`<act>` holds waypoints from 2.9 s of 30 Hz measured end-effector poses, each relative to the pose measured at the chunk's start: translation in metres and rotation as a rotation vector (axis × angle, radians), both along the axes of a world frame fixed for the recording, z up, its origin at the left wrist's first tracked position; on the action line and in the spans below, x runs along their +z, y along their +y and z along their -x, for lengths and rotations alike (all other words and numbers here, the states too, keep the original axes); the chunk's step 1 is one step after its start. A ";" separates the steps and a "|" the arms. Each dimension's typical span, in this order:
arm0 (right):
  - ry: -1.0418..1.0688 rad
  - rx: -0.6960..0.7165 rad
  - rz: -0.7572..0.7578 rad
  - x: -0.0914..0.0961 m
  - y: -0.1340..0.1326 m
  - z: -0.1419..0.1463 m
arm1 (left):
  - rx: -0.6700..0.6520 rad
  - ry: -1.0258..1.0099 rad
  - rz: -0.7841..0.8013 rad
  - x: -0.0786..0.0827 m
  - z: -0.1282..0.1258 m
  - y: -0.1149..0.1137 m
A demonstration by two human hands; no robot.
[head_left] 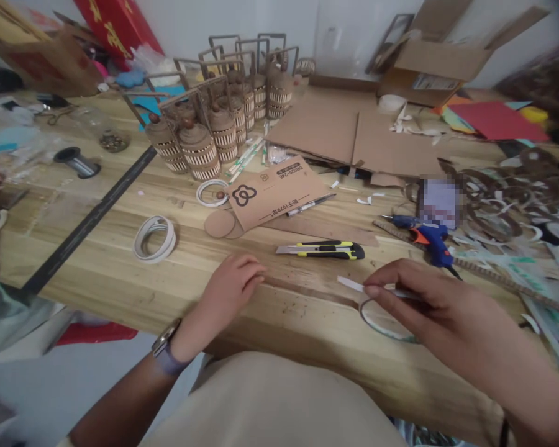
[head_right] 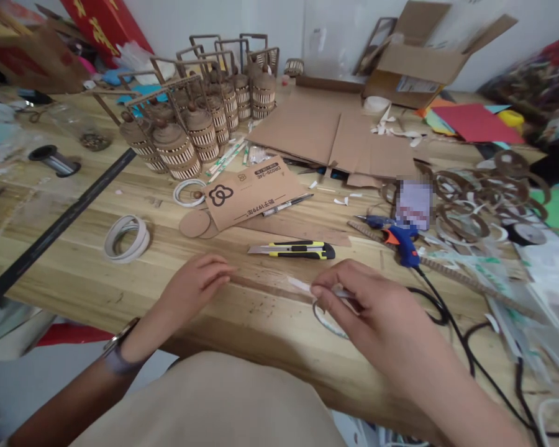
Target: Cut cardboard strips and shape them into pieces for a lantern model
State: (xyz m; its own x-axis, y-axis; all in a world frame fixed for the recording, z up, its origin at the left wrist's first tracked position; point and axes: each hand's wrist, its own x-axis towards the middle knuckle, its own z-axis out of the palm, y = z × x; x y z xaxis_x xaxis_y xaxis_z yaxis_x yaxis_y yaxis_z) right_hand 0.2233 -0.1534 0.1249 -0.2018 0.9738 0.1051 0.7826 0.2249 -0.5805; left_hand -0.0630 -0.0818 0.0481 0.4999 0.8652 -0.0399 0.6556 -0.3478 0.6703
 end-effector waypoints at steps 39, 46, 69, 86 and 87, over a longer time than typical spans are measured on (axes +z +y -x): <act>-0.010 0.027 0.835 -0.074 0.080 0.112 | -0.081 0.041 -0.028 -0.028 0.018 -0.002; -0.096 0.038 0.811 -0.072 0.082 0.116 | -0.098 0.026 -0.064 -0.029 0.019 -0.002; -0.241 0.072 0.820 -0.067 0.090 0.123 | -0.246 0.176 -0.306 -0.034 0.020 -0.006; -0.091 0.043 0.966 -0.059 0.090 0.115 | -0.261 0.308 -0.165 -0.006 0.008 0.001; -0.105 0.041 0.957 -0.057 0.090 0.115 | -0.264 0.311 -0.165 -0.005 0.008 0.001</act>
